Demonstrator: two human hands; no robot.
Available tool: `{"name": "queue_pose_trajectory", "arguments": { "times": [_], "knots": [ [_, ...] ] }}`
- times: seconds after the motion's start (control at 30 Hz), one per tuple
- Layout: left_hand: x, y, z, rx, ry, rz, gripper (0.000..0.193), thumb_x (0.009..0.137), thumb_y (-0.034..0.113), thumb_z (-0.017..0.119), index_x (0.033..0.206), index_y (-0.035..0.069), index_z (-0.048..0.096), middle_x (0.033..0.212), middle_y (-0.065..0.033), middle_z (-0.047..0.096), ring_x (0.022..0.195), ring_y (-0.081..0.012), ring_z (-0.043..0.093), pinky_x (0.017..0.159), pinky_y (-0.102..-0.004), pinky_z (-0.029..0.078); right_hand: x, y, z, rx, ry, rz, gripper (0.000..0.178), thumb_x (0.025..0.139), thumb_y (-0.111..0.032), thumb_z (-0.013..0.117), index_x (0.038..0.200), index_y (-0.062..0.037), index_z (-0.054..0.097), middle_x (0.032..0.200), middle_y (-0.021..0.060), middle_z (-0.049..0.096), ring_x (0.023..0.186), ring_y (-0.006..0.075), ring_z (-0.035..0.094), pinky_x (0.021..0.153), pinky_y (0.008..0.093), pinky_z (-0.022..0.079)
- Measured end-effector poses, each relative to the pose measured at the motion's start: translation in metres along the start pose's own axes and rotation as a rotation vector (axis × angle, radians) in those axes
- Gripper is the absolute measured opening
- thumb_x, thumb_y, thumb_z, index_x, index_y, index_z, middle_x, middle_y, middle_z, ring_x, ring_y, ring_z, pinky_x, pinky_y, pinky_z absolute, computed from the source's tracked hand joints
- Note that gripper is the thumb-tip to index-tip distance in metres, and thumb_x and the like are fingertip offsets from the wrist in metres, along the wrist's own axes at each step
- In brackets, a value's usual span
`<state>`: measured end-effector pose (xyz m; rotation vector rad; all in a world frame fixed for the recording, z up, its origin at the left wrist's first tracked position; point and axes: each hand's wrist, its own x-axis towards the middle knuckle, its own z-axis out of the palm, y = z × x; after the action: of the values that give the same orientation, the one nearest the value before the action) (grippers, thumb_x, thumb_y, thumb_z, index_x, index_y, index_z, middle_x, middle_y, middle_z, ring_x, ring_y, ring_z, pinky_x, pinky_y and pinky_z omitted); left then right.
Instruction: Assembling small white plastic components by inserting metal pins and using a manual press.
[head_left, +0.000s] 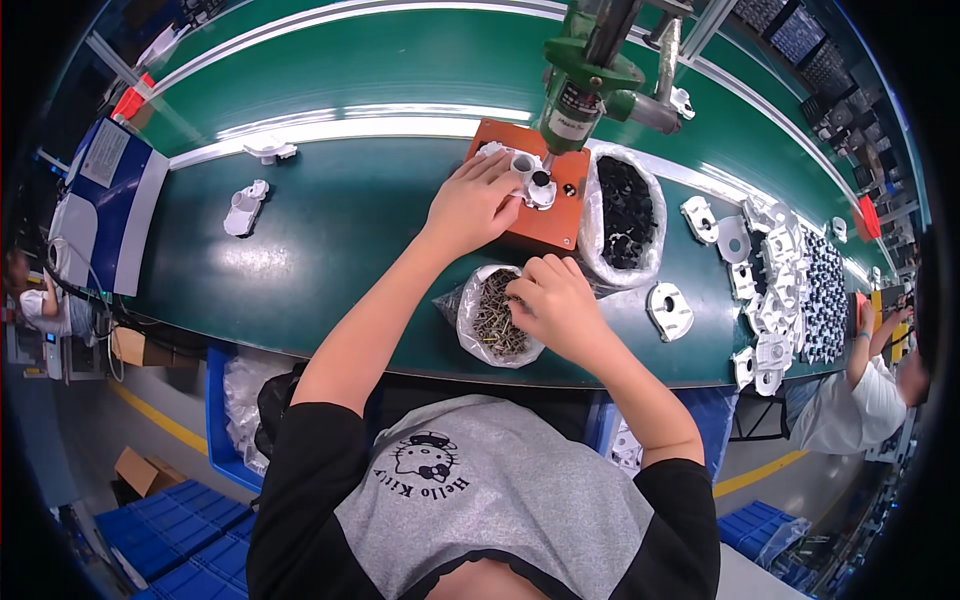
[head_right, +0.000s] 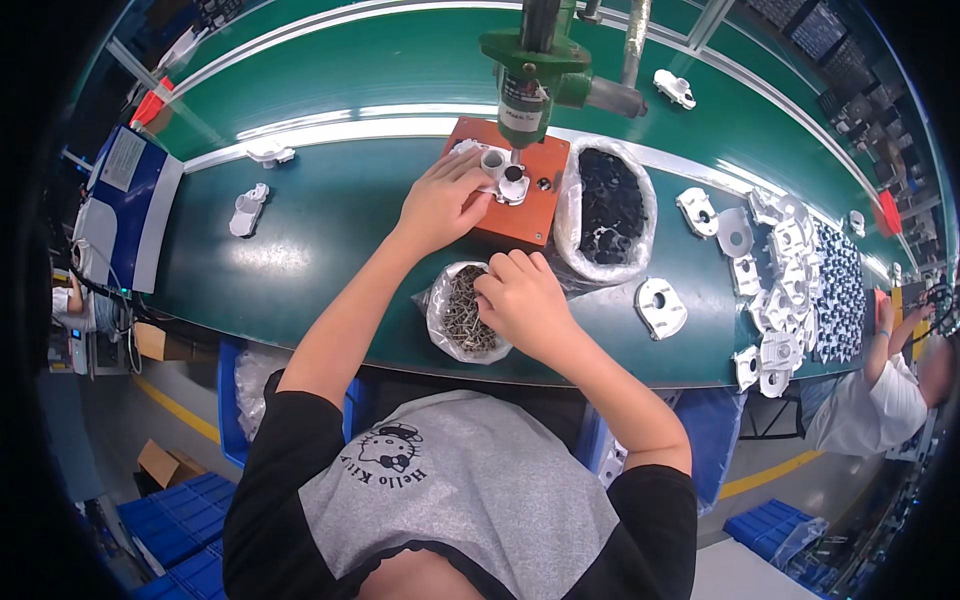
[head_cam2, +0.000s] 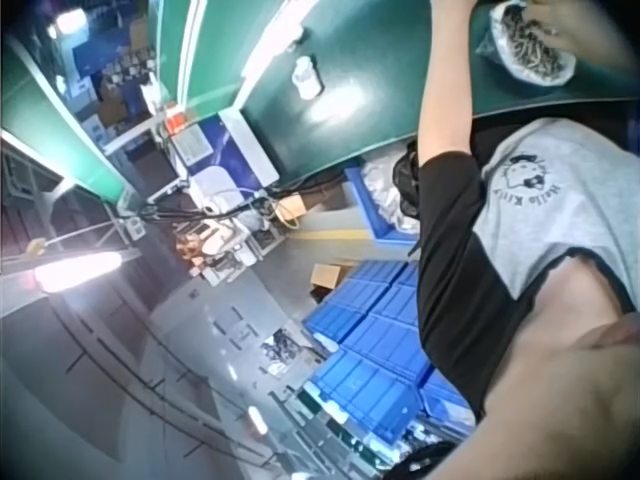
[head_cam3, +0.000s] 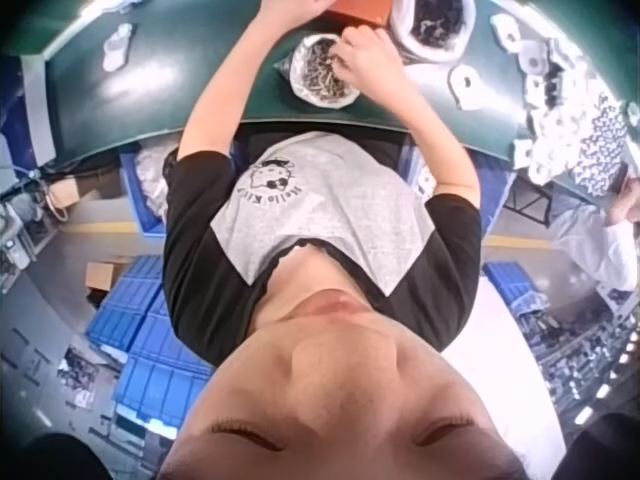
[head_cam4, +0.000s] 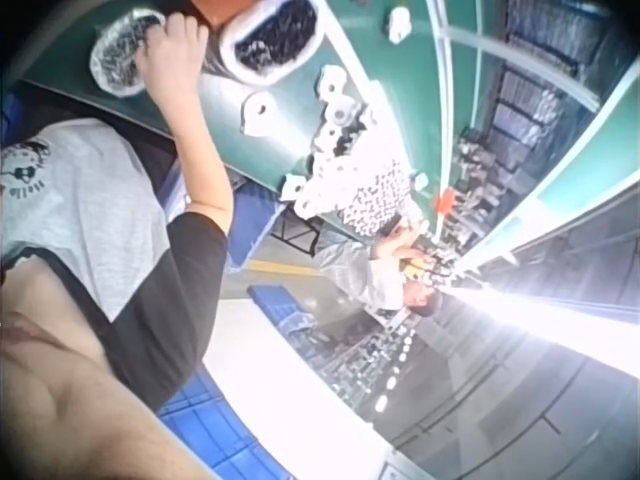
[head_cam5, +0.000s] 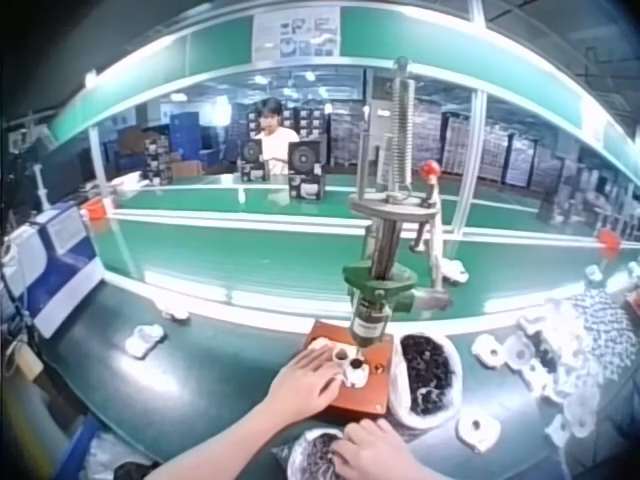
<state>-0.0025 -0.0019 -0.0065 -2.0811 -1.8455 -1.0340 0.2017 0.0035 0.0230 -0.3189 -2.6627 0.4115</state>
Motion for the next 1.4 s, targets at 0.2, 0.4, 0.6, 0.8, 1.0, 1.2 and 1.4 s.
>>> {"name": "queue_pose_trajectory", "arguments": {
  "times": [0.2,0.4,0.6,0.8,1.0,1.2,1.4],
  "knots": [
    [-0.001,-0.001,0.002,0.005,0.005,-0.01,0.019,0.083,0.021,0.059,0.096,0.008,0.059,0.121,-0.0175,0.06,0.114,-0.0342,0.056,0.102,-0.0431,0.04,0.003,0.0,0.001,0.001,-0.017,-0.03,0.011,0.067,-0.008,0.067,0.078,-0.0074,0.066,0.075,0.0038,0.048,0.076,0.0206,0.05,0.069,0.0332,0.039],
    [-0.001,-0.002,0.003,-0.002,0.006,-0.012,0.019,0.083,0.021,0.059,0.096,0.008,0.059,0.12,-0.0174,0.06,0.115,-0.0347,0.055,0.102,-0.0435,0.04,0.003,0.001,0.003,-0.019,-0.038,-0.058,0.01,0.067,-0.008,0.068,0.077,-0.0072,0.066,0.077,0.0044,0.046,0.077,0.021,0.049,0.069,0.0337,0.041],
    [0.0,0.0,0.001,0.008,0.014,-0.002,0.018,0.083,0.02,0.059,0.095,0.007,0.059,0.12,-0.0175,0.061,0.115,-0.033,0.055,0.103,-0.043,0.04,0.002,0.0,0.007,-0.059,-0.037,-0.096,0.011,0.066,-0.008,0.068,0.076,-0.0068,0.065,0.077,0.0042,0.047,0.077,0.0209,0.05,0.07,0.0332,0.041],
    [0.0,0.001,0.001,0.001,0.023,-0.005,0.017,0.083,0.02,0.059,0.094,0.007,0.059,0.12,-0.0177,0.06,0.115,-0.0327,0.056,0.103,-0.0429,0.039,0.002,0.001,0.01,-0.066,-0.028,-0.136,0.012,0.066,-0.009,0.069,0.076,-0.0065,0.064,0.077,0.0043,0.048,0.077,0.0213,0.049,0.069,0.0331,0.041],
    [0.0,0.001,0.001,-0.01,0.008,-0.005,0.017,0.083,0.019,0.058,0.095,0.007,0.058,0.119,-0.0179,0.061,0.114,-0.0325,0.056,0.103,-0.043,0.04,0.001,0.003,0.015,-0.077,0.019,-0.142,0.011,0.065,-0.009,0.068,0.075,-0.0073,0.063,0.075,0.0036,0.049,0.076,0.0214,0.049,0.067,0.0331,0.041],
    [0.0,0.001,0.0,0.005,0.03,0.002,0.017,0.083,0.019,0.058,0.095,0.007,0.059,0.119,-0.0174,0.061,0.114,-0.0325,0.056,0.103,-0.0427,0.04,0.004,0.003,0.013,-0.059,0.011,-0.153,0.011,0.064,-0.009,0.067,0.074,-0.0074,0.061,0.073,0.0032,0.05,0.075,0.0211,0.05,0.066,0.0332,0.042],
    [-0.001,0.0,0.0,0.01,0.026,0.0,0.018,0.083,0.019,0.059,0.095,0.007,0.059,0.119,-0.0169,0.061,0.114,-0.0325,0.056,0.103,-0.0428,0.04,0.01,0.003,0.011,-0.151,-0.075,-0.196,0.01,0.064,-0.013,0.066,0.07,-0.0084,0.059,0.072,0.0023,0.053,0.076,0.0201,0.051,0.066,0.0326,0.043]
  ]
}}
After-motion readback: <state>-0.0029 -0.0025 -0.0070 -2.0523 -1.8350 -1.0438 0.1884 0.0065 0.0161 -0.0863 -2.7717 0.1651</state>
